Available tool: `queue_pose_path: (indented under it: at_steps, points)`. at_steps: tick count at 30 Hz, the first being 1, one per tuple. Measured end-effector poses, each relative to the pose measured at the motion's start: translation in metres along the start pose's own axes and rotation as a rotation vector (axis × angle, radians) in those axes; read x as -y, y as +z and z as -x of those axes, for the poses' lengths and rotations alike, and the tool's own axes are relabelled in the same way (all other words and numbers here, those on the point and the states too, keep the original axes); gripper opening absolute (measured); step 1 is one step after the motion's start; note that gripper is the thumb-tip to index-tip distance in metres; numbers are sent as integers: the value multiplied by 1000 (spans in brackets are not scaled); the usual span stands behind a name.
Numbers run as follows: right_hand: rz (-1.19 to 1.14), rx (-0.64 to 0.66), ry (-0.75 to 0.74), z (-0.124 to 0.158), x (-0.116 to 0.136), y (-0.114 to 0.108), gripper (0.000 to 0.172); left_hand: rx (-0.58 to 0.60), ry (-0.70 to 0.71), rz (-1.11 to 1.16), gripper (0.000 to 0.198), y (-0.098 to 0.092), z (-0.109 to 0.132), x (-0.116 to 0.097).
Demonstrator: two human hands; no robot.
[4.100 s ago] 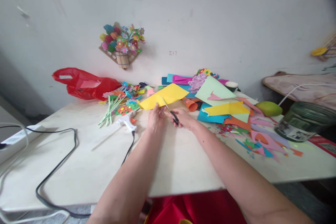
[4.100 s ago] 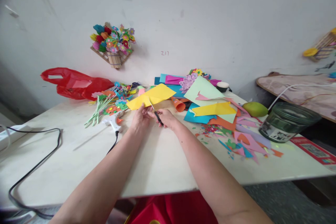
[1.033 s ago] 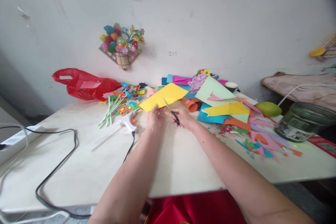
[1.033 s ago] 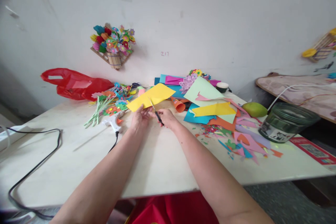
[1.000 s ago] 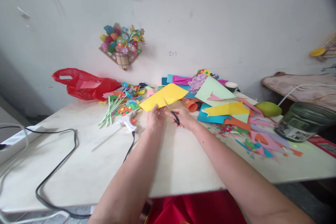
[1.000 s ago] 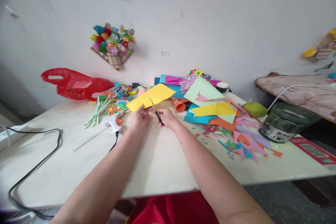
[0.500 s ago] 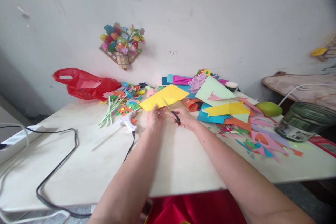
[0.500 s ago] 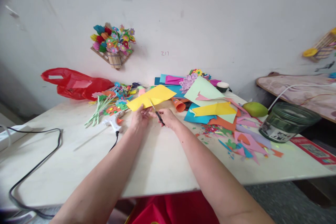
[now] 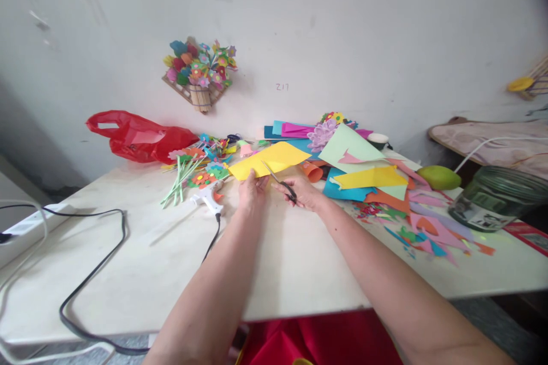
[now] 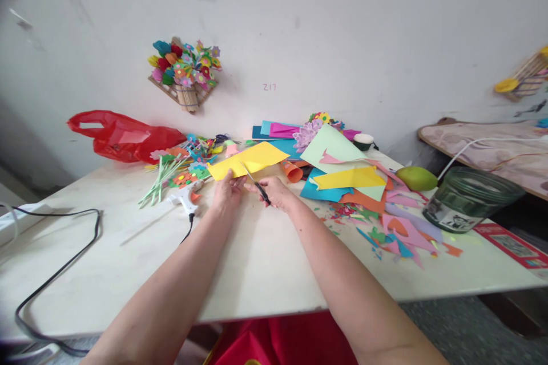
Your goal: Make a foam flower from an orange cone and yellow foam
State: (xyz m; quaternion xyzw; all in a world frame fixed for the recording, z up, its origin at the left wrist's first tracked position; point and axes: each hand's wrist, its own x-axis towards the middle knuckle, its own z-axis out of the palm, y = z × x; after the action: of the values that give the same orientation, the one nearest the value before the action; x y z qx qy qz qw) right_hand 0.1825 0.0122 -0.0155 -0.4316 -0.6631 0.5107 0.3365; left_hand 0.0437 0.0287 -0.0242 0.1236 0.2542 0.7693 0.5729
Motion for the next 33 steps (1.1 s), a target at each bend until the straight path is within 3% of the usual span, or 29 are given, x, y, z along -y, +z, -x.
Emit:
queue_pose_path:
  at_steps: [33]
  points:
    - [-5,79,83,5,5,-9,31,-1,-8,-20,10,-1,-4,-2]
